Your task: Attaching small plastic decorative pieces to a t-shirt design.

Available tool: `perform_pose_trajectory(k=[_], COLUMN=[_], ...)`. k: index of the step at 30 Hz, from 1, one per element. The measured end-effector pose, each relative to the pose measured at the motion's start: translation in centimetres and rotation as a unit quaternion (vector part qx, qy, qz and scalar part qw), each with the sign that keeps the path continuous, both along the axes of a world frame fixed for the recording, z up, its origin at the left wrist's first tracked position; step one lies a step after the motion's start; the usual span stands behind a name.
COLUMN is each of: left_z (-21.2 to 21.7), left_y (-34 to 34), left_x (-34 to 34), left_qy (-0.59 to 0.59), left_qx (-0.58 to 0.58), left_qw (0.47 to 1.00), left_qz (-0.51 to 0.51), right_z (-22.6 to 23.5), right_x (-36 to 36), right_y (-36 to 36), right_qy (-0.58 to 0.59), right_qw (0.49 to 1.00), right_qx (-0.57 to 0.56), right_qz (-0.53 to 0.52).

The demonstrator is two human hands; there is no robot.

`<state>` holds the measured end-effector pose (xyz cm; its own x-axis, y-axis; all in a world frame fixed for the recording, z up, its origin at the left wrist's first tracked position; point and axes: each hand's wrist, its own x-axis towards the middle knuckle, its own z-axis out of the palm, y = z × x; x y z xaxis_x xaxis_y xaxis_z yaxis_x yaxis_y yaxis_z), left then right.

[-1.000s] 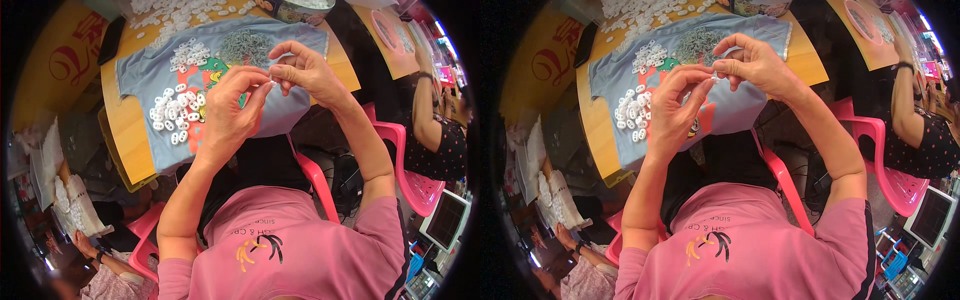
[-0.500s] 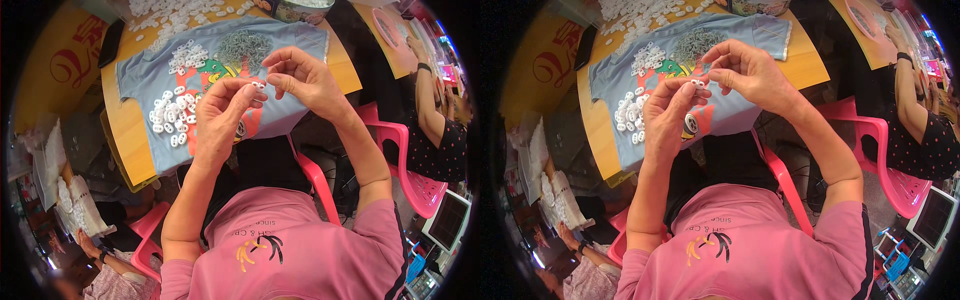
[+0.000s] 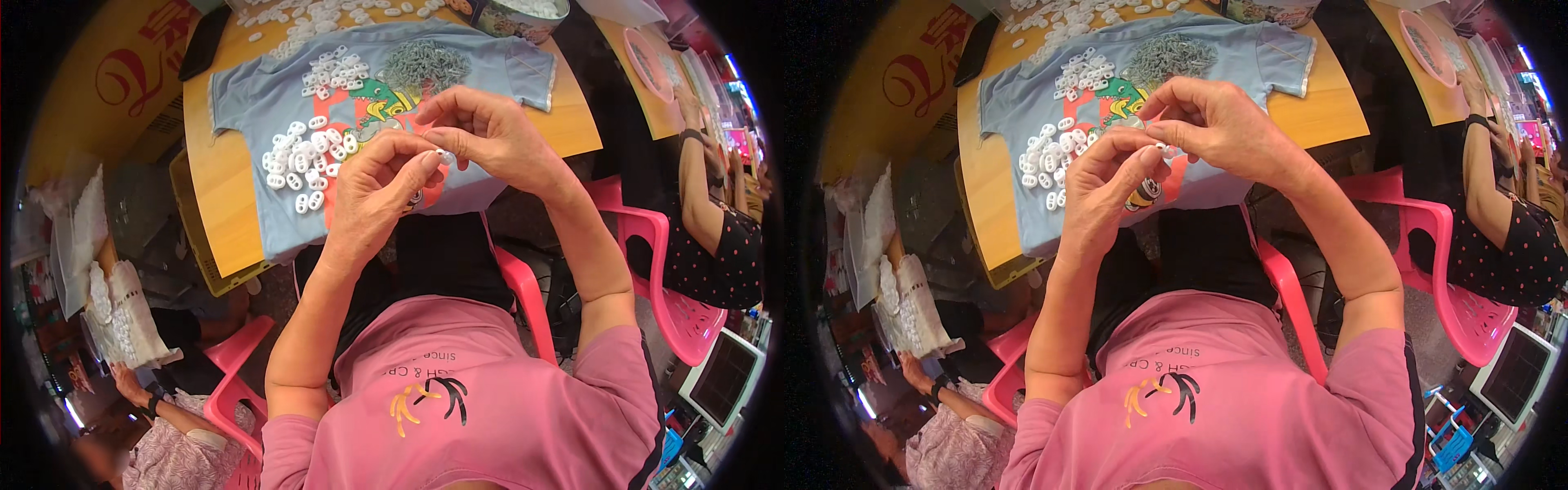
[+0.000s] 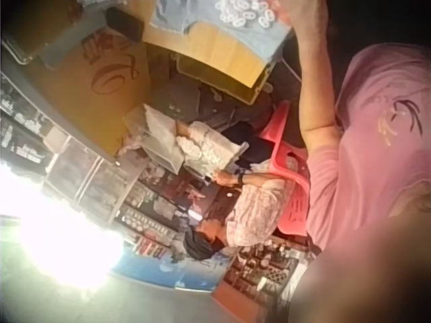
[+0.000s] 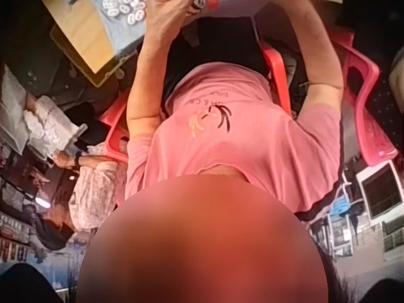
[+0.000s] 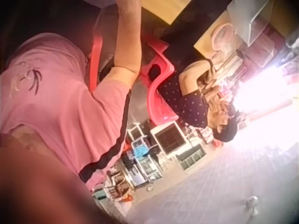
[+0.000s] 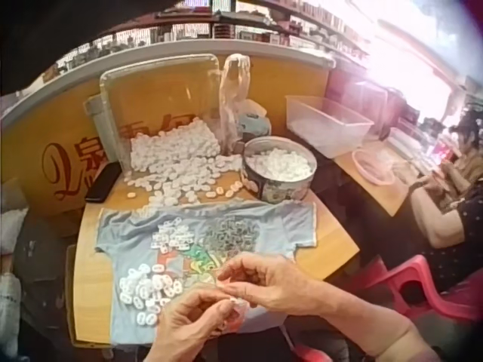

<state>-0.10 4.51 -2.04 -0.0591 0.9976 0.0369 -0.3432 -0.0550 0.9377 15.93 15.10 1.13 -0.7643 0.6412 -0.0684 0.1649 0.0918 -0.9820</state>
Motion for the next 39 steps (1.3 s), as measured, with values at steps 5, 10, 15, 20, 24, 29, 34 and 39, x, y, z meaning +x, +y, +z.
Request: perform_pose_trajectory(k=[5, 10, 15, 20, 24, 29, 34, 39], left_z=[-0.2, -0.5, 0.3, 0.6, 0.6, 0.8, 0.8, 0.6], left_y=[-0.4, -0.7, -1.1, -1.6, -1.7, -1.8, -2.0, -1.9], left_x=[-0.3, -0.9, -0.8, -1.1, -1.0, -0.9, -1.0, -1.0], left_qy=[-0.067, -0.118, -0.147, -0.119, -0.094, -0.092, -0.104, -0.076], left_qx=[-0.044, -0.039, -0.050, -0.069, -0.051, -0.054, -0.060, -0.049], left_qw=[0.997, 0.992, 0.987, 0.989, 0.993, 0.992, 0.990, 0.993], left_qz=[0.012, 0.006, 0.034, 0.047, 0.057, 0.061, 0.069, 0.076], right_z=[-0.7, -1.0, -1.7, -1.3, -1.8, -2.3, -2.6, -2.5], right_x=[0.0, -0.2, -0.9, -1.4, -2.2, -2.5, -2.5, -2.6], right_y=[-0.3, -1.3, -2.3, -2.4, -3.1, -3.9, -3.9, -4.1], right_qy=[0.031, 0.065, 0.084, 0.117, 0.115, 0.114, 0.118, 0.134], right_qw=[0.999, 0.997, 0.995, 0.988, 0.988, 0.988, 0.987, 0.985], right_qx=[-0.029, -0.049, -0.007, -0.022, -0.019, -0.038, -0.051, -0.040], right_qz=[-0.008, -0.012, -0.058, -0.094, -0.101, -0.093, -0.100, -0.102])
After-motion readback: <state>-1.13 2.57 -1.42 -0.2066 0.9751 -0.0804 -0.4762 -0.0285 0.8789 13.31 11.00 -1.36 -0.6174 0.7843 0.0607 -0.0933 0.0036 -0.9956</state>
